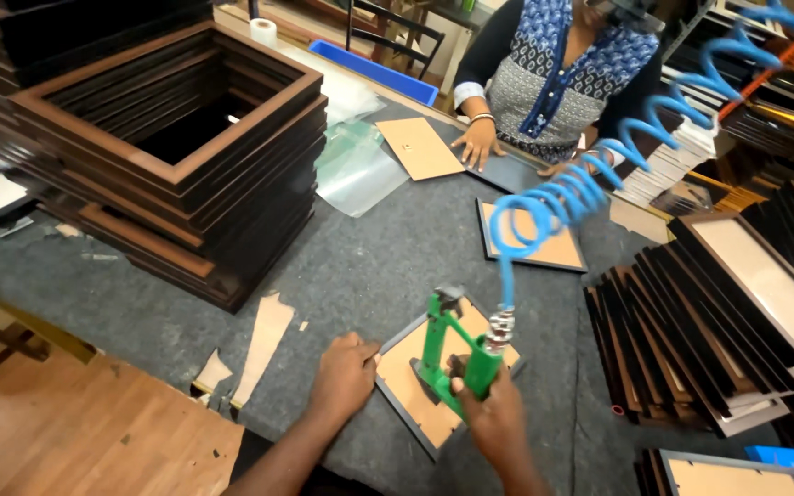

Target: The person uses a pneumatic staple gun to attach backing boards to picture frames. They repeatedly pick up frames, align the backing, and staple the edges before stacking the finished units.

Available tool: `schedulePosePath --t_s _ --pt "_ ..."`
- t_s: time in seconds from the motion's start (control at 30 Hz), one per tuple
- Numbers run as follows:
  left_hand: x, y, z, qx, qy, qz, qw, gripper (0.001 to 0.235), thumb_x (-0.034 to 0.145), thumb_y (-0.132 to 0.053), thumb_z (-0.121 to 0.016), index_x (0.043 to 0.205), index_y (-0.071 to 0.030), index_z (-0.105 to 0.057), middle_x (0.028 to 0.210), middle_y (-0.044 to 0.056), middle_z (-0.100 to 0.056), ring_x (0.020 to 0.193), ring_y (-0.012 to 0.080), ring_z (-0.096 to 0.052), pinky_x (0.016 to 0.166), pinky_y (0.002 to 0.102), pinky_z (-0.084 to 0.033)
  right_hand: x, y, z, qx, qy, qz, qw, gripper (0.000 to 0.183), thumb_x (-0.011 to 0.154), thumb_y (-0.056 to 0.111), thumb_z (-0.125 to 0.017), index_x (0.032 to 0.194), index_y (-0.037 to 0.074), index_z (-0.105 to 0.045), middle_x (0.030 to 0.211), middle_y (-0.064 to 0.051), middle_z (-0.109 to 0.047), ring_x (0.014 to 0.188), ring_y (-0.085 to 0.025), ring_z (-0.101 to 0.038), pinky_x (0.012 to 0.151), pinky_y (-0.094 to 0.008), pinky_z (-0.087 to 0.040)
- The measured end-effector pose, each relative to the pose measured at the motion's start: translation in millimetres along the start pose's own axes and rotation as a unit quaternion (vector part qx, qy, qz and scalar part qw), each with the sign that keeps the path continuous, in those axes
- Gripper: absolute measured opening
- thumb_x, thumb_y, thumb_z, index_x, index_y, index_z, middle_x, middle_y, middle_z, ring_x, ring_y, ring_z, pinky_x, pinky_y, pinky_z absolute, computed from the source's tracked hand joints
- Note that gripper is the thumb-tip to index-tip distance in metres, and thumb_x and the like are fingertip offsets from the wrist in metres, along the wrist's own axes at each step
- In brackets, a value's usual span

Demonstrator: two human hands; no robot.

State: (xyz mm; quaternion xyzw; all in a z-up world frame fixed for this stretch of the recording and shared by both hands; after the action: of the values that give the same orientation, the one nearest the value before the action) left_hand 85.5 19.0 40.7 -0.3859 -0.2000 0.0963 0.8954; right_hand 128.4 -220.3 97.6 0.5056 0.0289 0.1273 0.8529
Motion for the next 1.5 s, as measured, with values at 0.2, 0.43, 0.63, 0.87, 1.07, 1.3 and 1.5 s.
schedulePosePath --t_s 0.2,0.43,0.63,0.87,1.07,1.3,1.5 --pt "-4 -5 -4 0.021 0.008 -0.03 0.999 0.022 0.084 -0.014 -0.07 0.105 -0.013 -0.08 0.091 0.01 -0.066 0.095 0.0328 -0.061 0.083 0.049 -0.048 0 35 -41 -0.058 0.031 0.155 0.986 0.029 0.09 0.015 -0.071 0.115 0.004 -0.061 0.102 -0.013 -0.077 0.097 -0.033 -0.076 0.081 -0.042 -0.057" --pt "-1 -12 -4 0.046 0.034 -0.03 0.998 0.024 0.087 -0.016 -0.069 0.109 -0.013 -0.078 0.096 0.012 -0.066 0.099 0.0341 -0.061 0.084 0.049 -0.049 16 20 -30 -0.108 0.041 0.104 0.988 0.032 0.088 0.018 -0.074 0.115 0.006 -0.062 0.1 -0.014 -0.077 0.096 -0.034 -0.075 0.078 -0.042 -0.057" --pt "41 -26 -29 0.058 0.051 -0.028 0.997 0.047 0.085 -0.025 -0.073 0.127 -0.005 -0.065 0.108 0.018 -0.065 0.106 0.0396 -0.061 0.089 0.051 -0.049 65 -21 26 -0.062 -0.024 0.094 0.993 0.04 0.088 0.012 -0.072 0.125 0.004 -0.058 0.114 -0.011 -0.077 0.103 -0.024 -0.075 0.087 -0.039 -0.059" --pt "69 -32 -84 0.067 0.109 -0.03 0.991 0.024 0.088 -0.022 -0.07 0.111 -0.013 -0.074 0.107 0.015 -0.064 0.108 0.0375 -0.06 0.091 0.052 -0.048 118 -51 52 -0.036 -0.06 0.117 0.991 0.04 0.087 0.013 -0.074 0.122 0.005 -0.056 0.103 -0.009 -0.077 0.091 -0.024 -0.077 0.081 -0.036 -0.059" --pt "69 -28 -80 0.055 0.109 -0.031 0.992 0.022 0.088 -0.021 -0.07 0.108 -0.016 -0.076 0.103 0.014 -0.064 0.106 0.0364 -0.06 0.089 0.051 -0.048 119 -25 34 -0.111 -0.033 0.179 0.977 0.03 0.09 0.011 -0.074 0.115 0.004 -0.061 0.102 -0.01 -0.074 0.097 -0.024 -0.073 0.085 -0.038 -0.055" --pt "60 -33 -71 0.018 0.061 -0.057 0.996 0.02 0.085 -0.021 -0.071 0.1 -0.009 -0.076 0.098 0.016 -0.065 0.102 0.0371 -0.062 0.088 0.051 -0.049 106 -40 44 -0.006 -0.026 0.143 0.989 0.034 0.089 0.009 -0.075 0.119 0.002 -0.062 0.108 -0.011 -0.075 0.097 -0.022 -0.074 0.086 -0.037 -0.057" --pt "52 2 -29 0.093 0.01 0.007 0.996 0.021 0.089 -0.021 -0.061 0.09 -0.007 -0.077 0.095 0.019 -0.071 0.095 0.0412 -0.069 0.084 0.054 -0.054 59 -63 86 0.116 -0.065 0.065 0.989 0.041 0.089 0.003 -0.07 0.127 0.003 -0.056 0.112 -0.01 -0.074 0.102 -0.021 -0.072 0.089 -0.035 -0.058"
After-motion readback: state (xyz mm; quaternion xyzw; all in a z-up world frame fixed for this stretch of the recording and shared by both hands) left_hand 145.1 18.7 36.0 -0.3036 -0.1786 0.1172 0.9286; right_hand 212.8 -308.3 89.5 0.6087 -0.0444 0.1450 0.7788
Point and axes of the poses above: each hand's wrist, its own x-axis towards the middle knuckle, its own z-axis out of the back of the hand, y = z × x, the point moved 10 cm from there along x, towards the middle knuckle
